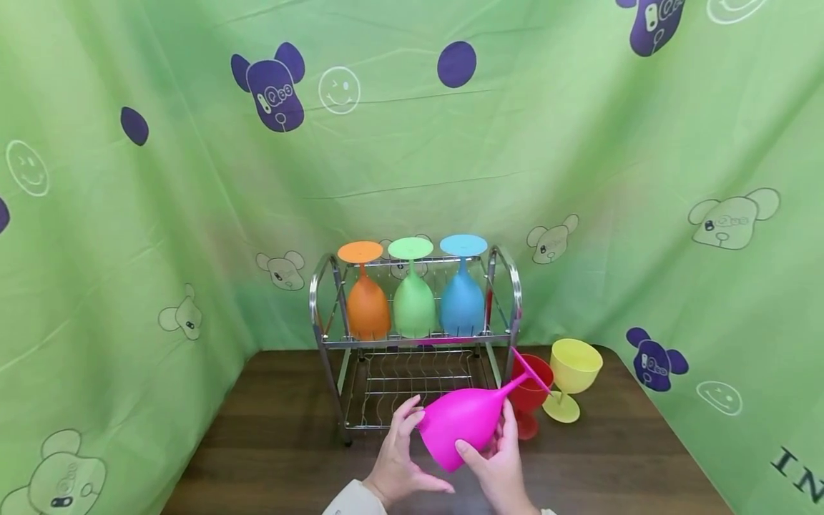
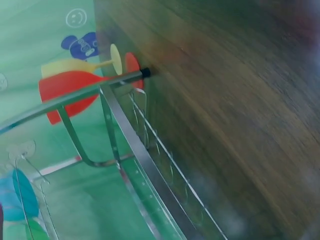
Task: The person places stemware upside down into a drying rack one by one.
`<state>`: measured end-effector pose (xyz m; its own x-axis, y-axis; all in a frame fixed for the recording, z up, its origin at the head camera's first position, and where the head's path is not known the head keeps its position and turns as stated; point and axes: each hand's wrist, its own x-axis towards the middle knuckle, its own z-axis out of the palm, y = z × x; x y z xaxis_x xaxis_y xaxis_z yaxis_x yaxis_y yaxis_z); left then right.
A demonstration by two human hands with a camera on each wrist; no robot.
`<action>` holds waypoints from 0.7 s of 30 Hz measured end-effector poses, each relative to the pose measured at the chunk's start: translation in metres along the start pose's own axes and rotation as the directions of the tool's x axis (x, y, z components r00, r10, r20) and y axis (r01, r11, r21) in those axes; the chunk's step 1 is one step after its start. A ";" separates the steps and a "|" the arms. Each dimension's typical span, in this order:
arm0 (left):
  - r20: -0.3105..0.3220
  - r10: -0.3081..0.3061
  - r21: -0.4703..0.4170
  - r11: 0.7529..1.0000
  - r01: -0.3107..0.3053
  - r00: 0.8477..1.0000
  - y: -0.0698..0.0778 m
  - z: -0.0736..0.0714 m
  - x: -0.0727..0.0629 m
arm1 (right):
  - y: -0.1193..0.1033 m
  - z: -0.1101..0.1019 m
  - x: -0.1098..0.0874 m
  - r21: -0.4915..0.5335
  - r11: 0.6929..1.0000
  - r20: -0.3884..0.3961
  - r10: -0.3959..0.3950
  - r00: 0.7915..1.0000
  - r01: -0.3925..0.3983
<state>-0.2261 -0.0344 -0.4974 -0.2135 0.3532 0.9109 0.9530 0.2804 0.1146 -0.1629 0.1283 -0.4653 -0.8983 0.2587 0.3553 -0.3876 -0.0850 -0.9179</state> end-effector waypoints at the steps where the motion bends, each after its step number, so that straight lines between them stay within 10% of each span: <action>1: 0.010 -0.014 0.004 1.000 0.014 1.000 -0.002 -0.003 -0.001 | 0.000 -0.001 0.000 0.000 1.000 -0.002 0.000 1.000 0.000; 8: 0.004 -0.201 0.108 0.974 0.199 0.980 -0.013 -0.027 -0.014 | 0.008 -0.007 0.001 -0.111 0.992 -0.010 -0.057 0.998 0.056; 15: -0.108 -0.277 0.162 0.943 0.292 0.955 -0.023 -0.047 -0.010 | 0.022 -0.015 0.006 -0.395 0.888 0.074 -0.226 0.971 0.237; 21: -0.179 -0.332 0.160 0.919 0.360 0.926 -0.030 -0.060 -0.003 | 0.028 -0.019 0.017 -0.456 0.863 0.117 -0.182 0.976 0.216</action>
<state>-0.2417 -0.0974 -0.4797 -0.4754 0.0741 0.8766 0.7646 0.5276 0.3701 -0.1847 0.1486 -0.4883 -0.8304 0.1556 0.5349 -0.4339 0.4215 -0.7963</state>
